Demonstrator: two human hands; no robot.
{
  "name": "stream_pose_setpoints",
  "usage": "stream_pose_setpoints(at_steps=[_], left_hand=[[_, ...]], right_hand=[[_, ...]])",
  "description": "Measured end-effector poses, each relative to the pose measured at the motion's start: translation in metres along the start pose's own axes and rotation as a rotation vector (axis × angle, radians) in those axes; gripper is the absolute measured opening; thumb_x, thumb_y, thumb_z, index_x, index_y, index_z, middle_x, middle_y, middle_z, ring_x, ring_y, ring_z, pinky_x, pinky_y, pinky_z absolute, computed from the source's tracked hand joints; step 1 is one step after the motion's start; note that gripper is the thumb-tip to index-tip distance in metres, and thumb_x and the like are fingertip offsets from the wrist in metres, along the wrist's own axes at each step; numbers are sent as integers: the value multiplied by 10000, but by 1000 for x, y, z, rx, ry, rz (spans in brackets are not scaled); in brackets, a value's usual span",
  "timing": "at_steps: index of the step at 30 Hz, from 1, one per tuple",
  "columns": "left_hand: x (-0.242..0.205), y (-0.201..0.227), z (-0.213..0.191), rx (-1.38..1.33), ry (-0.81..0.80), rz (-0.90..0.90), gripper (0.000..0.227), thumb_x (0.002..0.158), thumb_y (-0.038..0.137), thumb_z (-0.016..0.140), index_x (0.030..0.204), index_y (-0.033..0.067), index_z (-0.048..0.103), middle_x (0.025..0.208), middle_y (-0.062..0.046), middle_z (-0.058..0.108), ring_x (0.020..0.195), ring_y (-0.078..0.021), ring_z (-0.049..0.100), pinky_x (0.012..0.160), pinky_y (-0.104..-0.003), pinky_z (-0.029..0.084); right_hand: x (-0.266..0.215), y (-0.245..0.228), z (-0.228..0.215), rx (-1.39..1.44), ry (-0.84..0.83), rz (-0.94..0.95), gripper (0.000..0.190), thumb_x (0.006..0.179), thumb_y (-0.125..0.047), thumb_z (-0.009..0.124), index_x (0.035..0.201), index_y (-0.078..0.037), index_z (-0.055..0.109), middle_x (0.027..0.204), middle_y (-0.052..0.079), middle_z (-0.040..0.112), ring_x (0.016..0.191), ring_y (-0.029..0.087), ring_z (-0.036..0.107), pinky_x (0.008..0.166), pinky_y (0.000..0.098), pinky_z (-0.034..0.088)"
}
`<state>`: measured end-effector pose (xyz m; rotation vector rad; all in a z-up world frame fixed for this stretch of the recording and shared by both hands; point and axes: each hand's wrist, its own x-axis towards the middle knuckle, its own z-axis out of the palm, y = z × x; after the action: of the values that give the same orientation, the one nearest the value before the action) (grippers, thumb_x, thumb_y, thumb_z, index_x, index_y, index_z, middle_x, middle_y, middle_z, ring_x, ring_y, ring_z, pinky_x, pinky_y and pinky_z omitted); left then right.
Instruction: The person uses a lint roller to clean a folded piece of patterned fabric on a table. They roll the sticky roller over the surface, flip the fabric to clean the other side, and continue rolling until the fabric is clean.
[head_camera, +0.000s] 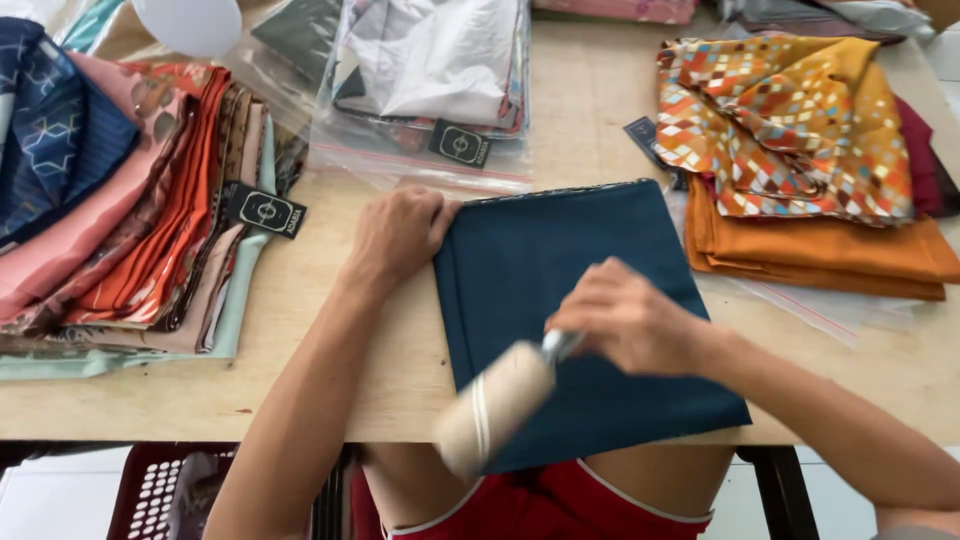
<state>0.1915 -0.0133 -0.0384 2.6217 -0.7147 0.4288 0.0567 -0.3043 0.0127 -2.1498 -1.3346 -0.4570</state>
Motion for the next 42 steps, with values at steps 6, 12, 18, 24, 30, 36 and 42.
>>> stream_pose_setpoints(at_steps=[6,12,18,24,30,36,42], left_hand=[[3,-37,13,201,212,-227,474,1029,535,516,716,180,552,639,-71,577,579,-378,675,541,-490,537],[-2,10,-28,172,468,-119,392,1011,443,620,710,221,503,628,-21,507,581,-285,655,507,-367,513],[-15,46,-26,78,361,127,375,950,402,710,737,187,490,652,-30,512,616,-263,650,547,-346,522],[-21,50,-17,43,110,158,358,929,426,740,813,147,548,664,-35,558,614,-264,679,546,-353,537],[-16,18,-16,227,249,-6,264,1004,468,662,946,226,573,737,0,571,653,-249,693,568,-362,549],[-7,8,-22,-73,255,48,197,970,396,724,1074,231,690,898,-25,617,856,-315,674,731,-402,541],[-8,4,-4,-83,134,9,158,940,373,728,928,227,669,956,6,590,959,-284,603,798,-422,463]], right_hand=[[18,104,16,-232,74,51,234,907,-268,777,1083,-116,752,993,83,715,907,329,655,839,445,493],[18,142,45,-344,148,310,310,987,-270,730,1266,-136,727,999,61,672,953,300,671,877,422,520],[9,150,42,-331,190,453,329,1003,-306,723,1312,-192,710,1046,16,659,979,276,653,909,408,492],[20,145,28,-114,332,548,290,1032,-220,723,1294,-96,695,1108,122,676,1064,372,650,973,453,486],[21,140,25,-56,384,527,274,1039,-194,716,1284,-71,706,1095,120,682,1072,362,663,976,440,485],[19,136,25,-139,407,428,277,1063,-220,707,1281,-48,704,1058,137,641,1018,392,634,967,461,468],[-2,122,7,-233,360,391,288,1040,-200,720,1267,-22,707,1089,153,663,1003,415,639,950,482,469]])
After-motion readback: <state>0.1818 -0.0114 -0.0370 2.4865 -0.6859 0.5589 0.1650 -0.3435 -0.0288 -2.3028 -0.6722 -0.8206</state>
